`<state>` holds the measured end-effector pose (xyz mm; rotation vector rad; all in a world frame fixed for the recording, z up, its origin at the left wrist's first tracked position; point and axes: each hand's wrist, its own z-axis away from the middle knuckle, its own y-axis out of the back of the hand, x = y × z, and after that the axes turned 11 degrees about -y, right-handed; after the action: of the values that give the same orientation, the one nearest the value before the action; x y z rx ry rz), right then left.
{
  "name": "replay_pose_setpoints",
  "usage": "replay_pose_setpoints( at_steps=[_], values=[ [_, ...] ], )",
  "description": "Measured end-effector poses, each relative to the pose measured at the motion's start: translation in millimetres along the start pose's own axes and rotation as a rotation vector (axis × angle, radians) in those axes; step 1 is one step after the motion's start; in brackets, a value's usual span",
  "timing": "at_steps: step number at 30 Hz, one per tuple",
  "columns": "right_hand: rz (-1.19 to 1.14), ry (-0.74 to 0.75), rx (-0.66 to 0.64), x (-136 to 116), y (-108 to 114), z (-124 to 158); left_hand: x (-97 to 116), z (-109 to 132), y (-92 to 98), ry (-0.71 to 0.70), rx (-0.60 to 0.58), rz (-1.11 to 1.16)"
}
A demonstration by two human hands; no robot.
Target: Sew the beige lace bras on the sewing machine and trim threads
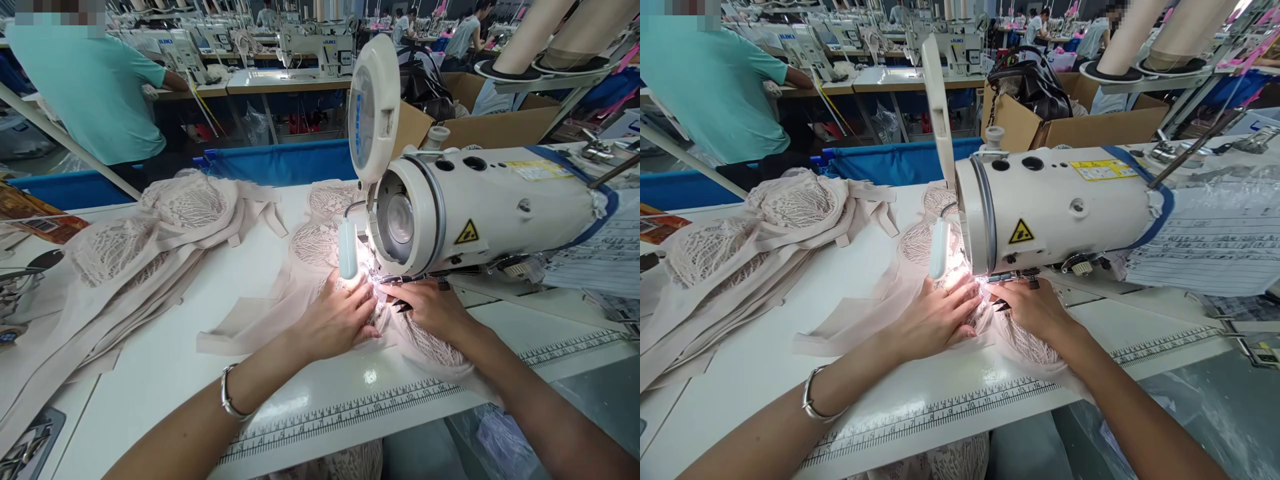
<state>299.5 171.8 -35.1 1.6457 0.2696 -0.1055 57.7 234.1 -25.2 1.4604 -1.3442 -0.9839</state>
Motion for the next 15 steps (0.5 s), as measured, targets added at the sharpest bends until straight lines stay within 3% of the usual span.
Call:
replay_pose_setpoints(
  at_steps=[9,15],
  values=[
    [0.111,-0.028,0.01,4,20,23,2,-2,-0.6,0.017,-0.037,0.026],
    [0.124,0.222,0.204,4,16,38,5,-3,-2.0,0.039,-0.027,0.012]
  ],
)
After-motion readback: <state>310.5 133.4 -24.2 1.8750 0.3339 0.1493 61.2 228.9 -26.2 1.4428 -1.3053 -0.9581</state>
